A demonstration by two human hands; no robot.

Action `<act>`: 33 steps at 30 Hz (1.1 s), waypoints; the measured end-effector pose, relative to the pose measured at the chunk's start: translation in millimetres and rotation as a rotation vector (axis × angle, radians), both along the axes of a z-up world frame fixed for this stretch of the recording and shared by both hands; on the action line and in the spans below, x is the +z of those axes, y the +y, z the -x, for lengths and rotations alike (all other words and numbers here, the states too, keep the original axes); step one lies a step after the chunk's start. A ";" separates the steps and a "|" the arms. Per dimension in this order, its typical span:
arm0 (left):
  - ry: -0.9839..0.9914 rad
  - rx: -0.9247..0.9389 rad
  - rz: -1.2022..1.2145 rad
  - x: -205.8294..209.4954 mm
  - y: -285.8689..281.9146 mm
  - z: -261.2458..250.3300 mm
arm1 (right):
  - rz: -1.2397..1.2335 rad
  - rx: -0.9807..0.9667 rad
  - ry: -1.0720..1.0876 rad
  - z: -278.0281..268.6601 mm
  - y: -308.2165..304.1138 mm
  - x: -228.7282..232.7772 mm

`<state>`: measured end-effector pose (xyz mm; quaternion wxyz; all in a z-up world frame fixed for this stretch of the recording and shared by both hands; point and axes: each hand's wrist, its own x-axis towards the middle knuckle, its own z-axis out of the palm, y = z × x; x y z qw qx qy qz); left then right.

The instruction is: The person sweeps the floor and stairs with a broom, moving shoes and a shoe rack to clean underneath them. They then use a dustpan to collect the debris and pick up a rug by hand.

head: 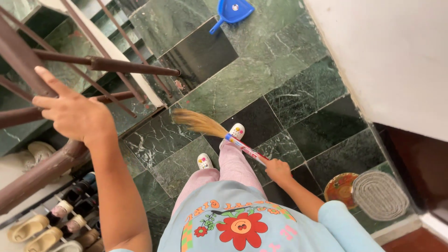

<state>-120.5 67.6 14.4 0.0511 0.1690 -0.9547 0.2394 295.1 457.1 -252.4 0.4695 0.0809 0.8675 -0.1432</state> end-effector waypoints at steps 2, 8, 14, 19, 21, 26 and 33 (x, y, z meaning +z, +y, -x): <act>-0.015 0.016 0.017 -0.4 1.6 -0.6 | -0.045 -0.102 -0.081 -3.7 23.6 8.6; 0.031 0.012 0.115 -16.0 -12.7 5.8 | -0.265 -0.382 -0.019 3.7 113.8 -9.6; 0.020 0.017 -0.026 11.4 6.8 2.3 | -0.328 -0.396 0.136 51.5 163.7 -31.8; -0.019 0.090 -0.268 3.4 18.4 2.5 | -0.239 -0.261 0.159 -27.4 114.4 33.5; 0.209 -0.344 0.152 -40.5 5.8 2.3 | -0.190 -0.238 0.010 -75.6 90.5 37.8; -0.384 -0.782 -0.579 -148.3 99.1 -59.5 | -0.278 -0.287 -0.087 -133.3 115.2 5.8; -1.030 -1.107 -0.941 -258.4 163.2 -170.1 | -0.367 -0.610 0.089 -55.0 162.8 -3.1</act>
